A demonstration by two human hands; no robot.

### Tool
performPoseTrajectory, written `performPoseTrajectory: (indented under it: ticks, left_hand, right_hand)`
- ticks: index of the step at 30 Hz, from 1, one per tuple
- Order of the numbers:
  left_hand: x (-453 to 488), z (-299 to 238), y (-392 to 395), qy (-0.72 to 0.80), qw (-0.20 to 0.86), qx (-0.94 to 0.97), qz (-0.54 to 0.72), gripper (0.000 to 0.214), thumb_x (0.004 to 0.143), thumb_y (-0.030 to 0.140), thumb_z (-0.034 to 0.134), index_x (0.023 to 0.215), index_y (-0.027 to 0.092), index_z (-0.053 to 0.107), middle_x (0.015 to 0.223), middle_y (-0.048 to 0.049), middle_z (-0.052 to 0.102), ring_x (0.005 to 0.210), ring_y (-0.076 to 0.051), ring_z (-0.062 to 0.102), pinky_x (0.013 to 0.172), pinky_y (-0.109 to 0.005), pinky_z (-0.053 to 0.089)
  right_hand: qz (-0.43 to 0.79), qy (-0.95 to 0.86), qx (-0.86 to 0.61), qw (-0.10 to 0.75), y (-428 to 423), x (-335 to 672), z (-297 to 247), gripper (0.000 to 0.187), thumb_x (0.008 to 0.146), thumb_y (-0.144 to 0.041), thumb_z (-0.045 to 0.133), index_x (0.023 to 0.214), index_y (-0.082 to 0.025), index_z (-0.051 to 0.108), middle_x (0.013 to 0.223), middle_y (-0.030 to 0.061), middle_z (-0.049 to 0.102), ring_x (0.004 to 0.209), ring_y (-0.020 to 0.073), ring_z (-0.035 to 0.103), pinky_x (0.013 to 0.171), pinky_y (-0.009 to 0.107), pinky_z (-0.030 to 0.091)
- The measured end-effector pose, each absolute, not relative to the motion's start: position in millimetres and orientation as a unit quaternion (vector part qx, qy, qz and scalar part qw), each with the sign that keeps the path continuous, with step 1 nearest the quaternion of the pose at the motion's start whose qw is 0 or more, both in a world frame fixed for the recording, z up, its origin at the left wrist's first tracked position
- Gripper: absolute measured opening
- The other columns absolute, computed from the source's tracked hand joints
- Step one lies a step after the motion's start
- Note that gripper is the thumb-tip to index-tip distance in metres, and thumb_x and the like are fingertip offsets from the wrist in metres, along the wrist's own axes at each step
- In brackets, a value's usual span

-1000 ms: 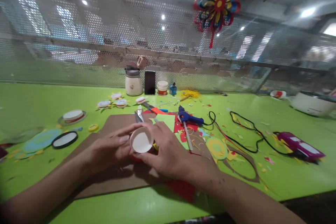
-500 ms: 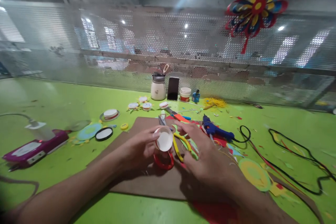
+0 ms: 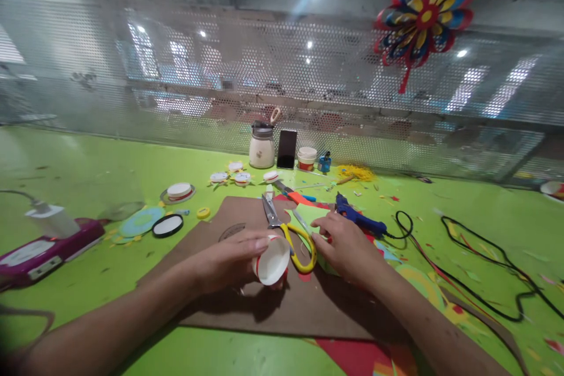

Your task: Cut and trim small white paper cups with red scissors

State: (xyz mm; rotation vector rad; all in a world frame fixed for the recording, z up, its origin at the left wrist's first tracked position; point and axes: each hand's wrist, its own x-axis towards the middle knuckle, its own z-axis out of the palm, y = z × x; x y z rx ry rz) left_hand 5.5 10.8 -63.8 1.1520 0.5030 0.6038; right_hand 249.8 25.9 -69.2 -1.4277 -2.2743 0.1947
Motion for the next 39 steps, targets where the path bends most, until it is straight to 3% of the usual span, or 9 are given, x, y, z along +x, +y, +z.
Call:
performPoseTrajectory:
  ticks: [10, 17, 25, 39]
  left_hand:
    - [5, -62, 11, 0.231, 0.772, 0.522, 0.279, 0.044, 0.071, 0.054, 0.076, 0.091, 0.014, 0.071, 0.083, -0.0085, 0.065, 0.069, -0.016, 0.059, 0.067, -0.029, 0.046]
    - [5, -61, 10, 0.225, 0.759, 0.546, 0.273, 0.042, 0.073, 0.052, 0.075, 0.092, 0.015, 0.073, 0.081, -0.0074, 0.063, 0.071, -0.017, 0.057, 0.065, -0.027, 0.043]
    - [2, -58, 9, 0.233, 0.745, 0.583, 0.226, 0.043, 0.072, 0.05, 0.078, 0.098, 0.016, 0.073, 0.083, -0.004, 0.06, 0.074, -0.014, 0.051, 0.065, -0.024, 0.037]
    - [1, -55, 8, 0.225, 0.726, 0.616, 0.207, 0.043, 0.075, 0.051, 0.074, 0.102, 0.018, 0.072, 0.084, -0.0031, 0.059, 0.075, -0.014, 0.052, 0.067, -0.025, 0.038]
  right_hand:
    - [0.056, -0.828, -0.53, 0.177, 23, 245, -71, 0.031, 0.094, -0.03, 0.048, 0.108, -0.013, 0.07, 0.097, 0.0131, 0.069, 0.09, 0.0258, 0.065, 0.081, 0.04, 0.05]
    - [0.048, -0.831, -0.525, 0.175, 27, 248, -77, 0.028, 0.094, -0.03, 0.05, 0.109, -0.017, 0.07, 0.097, 0.0107, 0.072, 0.096, 0.0257, 0.067, 0.094, 0.043, 0.047]
    - [0.057, -0.829, -0.53, 0.168, 22, 245, -71, 0.03, 0.094, -0.03, 0.049, 0.109, -0.015, 0.07, 0.099, 0.0128, 0.07, 0.092, 0.0261, 0.066, 0.083, 0.04, 0.049]
    - [0.074, -0.831, -0.529, 0.157, 23, 244, -70, 0.031, 0.093, -0.03, 0.049, 0.109, -0.014, 0.071, 0.099, 0.0135, 0.07, 0.089, 0.0253, 0.065, 0.081, 0.039, 0.049]
